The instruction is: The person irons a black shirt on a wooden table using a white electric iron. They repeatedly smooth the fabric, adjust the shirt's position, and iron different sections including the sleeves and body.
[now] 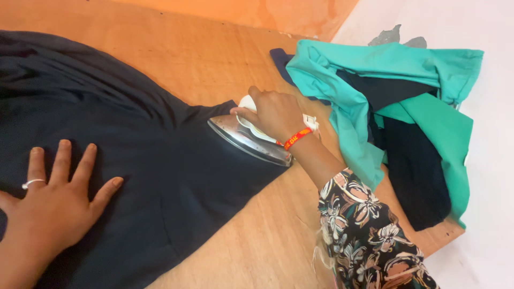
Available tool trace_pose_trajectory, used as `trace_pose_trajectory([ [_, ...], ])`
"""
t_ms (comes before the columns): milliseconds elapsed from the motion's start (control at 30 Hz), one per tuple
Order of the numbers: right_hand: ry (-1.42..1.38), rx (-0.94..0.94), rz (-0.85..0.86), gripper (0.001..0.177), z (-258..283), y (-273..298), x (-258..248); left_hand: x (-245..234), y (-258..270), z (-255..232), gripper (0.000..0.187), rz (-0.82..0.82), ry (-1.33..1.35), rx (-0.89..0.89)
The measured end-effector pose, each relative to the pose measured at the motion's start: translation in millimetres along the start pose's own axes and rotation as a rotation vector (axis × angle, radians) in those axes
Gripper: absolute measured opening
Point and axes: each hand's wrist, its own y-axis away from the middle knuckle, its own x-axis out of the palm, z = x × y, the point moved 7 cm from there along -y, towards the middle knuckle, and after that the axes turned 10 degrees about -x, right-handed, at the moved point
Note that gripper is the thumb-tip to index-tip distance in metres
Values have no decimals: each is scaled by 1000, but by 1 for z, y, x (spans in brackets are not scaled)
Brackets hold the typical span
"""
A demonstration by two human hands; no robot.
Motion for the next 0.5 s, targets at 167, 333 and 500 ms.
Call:
trace_pose_trajectory([
  [167, 166, 121, -79, 62, 4, -19, 15, -6, 2, -4, 82, -55, -1, 8],
  [333, 181, 189, -95, 62, -2, -38, 26, -5, -4, -5, 83, 25, -49, -23],
  [500, 134, 183, -68, 62, -5, -23, 18, -3, -8, -3, 88, 136, -87, -71],
])
